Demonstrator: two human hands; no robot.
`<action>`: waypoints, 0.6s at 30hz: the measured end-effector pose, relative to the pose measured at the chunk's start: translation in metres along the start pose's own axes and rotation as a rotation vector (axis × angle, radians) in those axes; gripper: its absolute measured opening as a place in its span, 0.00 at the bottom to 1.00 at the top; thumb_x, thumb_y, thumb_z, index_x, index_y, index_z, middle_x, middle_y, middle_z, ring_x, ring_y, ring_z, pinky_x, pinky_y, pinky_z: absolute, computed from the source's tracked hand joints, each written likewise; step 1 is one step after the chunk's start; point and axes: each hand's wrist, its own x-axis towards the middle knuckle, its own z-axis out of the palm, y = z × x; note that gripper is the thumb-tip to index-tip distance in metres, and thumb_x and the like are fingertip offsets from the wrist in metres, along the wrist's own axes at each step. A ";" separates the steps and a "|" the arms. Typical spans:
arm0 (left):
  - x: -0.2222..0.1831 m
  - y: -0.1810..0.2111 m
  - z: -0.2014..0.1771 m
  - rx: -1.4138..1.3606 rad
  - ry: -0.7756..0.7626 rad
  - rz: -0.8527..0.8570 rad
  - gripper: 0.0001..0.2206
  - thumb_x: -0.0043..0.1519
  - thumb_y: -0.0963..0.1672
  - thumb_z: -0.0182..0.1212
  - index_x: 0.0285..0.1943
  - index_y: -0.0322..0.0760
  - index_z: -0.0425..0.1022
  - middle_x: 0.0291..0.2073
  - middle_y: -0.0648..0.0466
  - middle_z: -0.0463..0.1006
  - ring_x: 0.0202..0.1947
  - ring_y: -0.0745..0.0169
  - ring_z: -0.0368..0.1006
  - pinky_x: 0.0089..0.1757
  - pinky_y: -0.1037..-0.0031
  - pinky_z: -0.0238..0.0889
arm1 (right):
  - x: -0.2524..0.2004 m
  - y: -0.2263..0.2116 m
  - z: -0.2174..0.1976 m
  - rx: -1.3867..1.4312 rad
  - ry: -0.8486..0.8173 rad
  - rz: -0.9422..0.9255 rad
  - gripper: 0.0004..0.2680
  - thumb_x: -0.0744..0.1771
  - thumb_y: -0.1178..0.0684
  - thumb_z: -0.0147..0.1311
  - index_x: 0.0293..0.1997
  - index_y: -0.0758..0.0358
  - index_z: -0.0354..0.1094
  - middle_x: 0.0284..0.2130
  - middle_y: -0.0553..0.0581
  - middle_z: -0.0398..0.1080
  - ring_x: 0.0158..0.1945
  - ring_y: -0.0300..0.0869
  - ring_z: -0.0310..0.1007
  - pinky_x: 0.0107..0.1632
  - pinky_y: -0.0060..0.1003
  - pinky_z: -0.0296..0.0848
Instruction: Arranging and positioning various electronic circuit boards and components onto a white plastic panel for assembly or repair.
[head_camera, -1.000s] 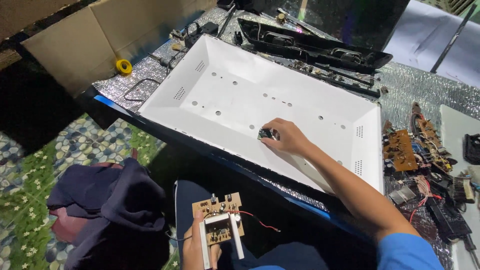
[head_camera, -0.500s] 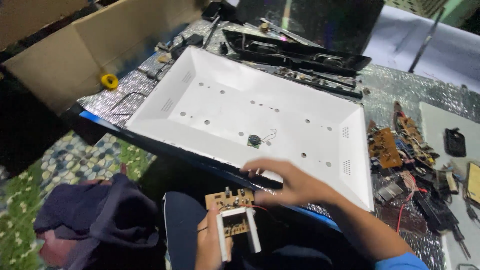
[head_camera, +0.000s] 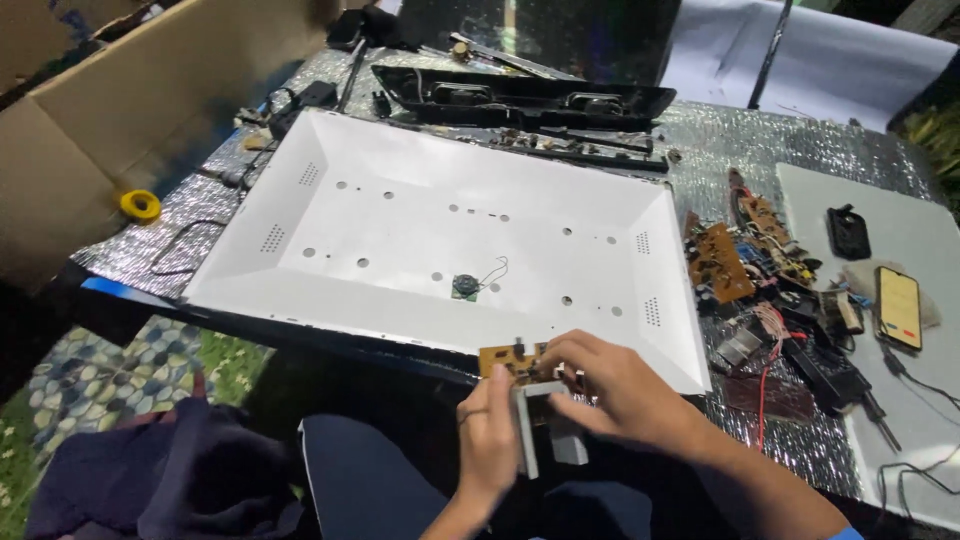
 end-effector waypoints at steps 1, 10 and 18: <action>0.004 -0.002 0.006 0.002 -0.007 -0.002 0.26 0.69 0.53 0.39 0.25 0.36 0.76 0.26 0.52 0.80 0.31 0.60 0.74 0.37 0.67 0.63 | -0.001 0.003 -0.003 0.000 0.003 0.007 0.08 0.64 0.54 0.60 0.45 0.59 0.68 0.41 0.54 0.73 0.30 0.37 0.72 0.31 0.29 0.77; 0.023 0.050 0.013 -0.033 -0.281 0.044 0.28 0.68 0.53 0.26 0.59 0.39 0.74 0.30 0.45 0.88 0.07 0.65 0.68 0.20 0.79 0.64 | 0.018 0.076 -0.076 -0.253 0.314 0.193 0.07 0.64 0.55 0.62 0.45 0.56 0.78 0.41 0.54 0.81 0.31 0.37 0.81 0.33 0.29 0.82; 0.011 0.017 -0.009 0.016 -0.292 -0.051 0.21 0.69 0.50 0.41 0.39 0.35 0.80 0.23 0.51 0.86 0.06 0.63 0.67 0.18 0.79 0.59 | 0.087 0.186 -0.095 -0.492 0.165 0.739 0.10 0.68 0.52 0.60 0.54 0.54 0.76 0.50 0.52 0.79 0.50 0.42 0.79 0.56 0.38 0.74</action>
